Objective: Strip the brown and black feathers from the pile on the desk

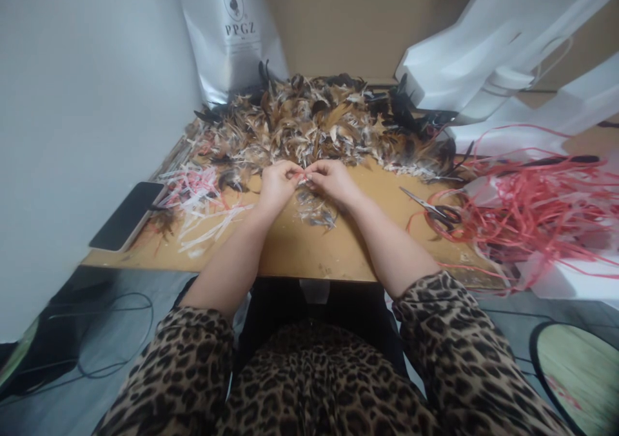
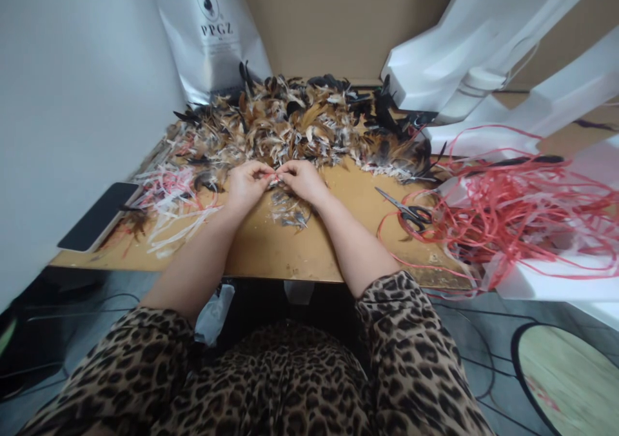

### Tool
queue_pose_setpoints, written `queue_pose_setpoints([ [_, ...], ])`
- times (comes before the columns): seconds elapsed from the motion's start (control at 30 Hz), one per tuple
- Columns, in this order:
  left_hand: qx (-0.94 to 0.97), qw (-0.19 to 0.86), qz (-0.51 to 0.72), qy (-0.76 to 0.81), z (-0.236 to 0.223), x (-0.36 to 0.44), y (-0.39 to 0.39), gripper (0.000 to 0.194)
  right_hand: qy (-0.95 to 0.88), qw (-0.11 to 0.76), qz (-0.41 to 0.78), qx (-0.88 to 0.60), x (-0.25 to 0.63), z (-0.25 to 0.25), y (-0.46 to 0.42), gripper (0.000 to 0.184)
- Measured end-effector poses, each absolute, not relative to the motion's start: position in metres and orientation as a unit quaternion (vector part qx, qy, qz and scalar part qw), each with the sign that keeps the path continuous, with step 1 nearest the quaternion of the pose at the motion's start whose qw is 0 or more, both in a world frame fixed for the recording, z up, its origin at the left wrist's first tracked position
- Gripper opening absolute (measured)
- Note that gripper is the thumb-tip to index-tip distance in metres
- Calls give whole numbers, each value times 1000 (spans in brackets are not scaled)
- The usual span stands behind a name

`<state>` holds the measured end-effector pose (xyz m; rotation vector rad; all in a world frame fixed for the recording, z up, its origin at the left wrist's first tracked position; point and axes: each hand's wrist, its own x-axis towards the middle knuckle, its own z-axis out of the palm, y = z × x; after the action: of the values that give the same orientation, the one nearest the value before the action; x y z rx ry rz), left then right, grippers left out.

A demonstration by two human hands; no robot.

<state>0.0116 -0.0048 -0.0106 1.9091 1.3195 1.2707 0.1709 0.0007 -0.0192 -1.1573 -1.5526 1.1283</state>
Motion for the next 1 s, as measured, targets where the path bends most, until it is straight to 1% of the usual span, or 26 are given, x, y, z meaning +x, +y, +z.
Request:
queue_pose_setpoints([
  [0.07, 692, 256, 468, 486, -12, 12, -4, 7, -651, 423, 414, -475, 172, -18, 1, 11],
  [0.2, 681, 282, 478, 479, -15, 13, -2, 5, -739, 409, 245, -476, 173, -17, 2, 10],
  [0.27, 655, 318, 485, 483, -15, 13, -2, 6, -759, 413, 180, -470, 172, -17, 1, 10],
  [0.33, 617, 359, 489, 501, -14, 14, -2, 8, -763, 422, 147, -468, 173, -16, -1, 9],
  [0.53, 528, 462, 490, 518, -7, 15, -2, 4, -747, 435, 125, -487, 179, -14, -1, 5],
  [0.8, 487, 510, 500, 501, -5, 14, -2, 6, -733, 445, 119, -500, 180, -9, -3, 5],
  [0.87, 451, 557, 497, 489, -5, 14, -2, 7, -732, 450, 117, -498, 180, -8, -4, 5],
  [1.0, 395, 669, 452, 439, -5, 12, -2, 15, -740, 457, 115, -480, 178, -8, -6, 7],
])
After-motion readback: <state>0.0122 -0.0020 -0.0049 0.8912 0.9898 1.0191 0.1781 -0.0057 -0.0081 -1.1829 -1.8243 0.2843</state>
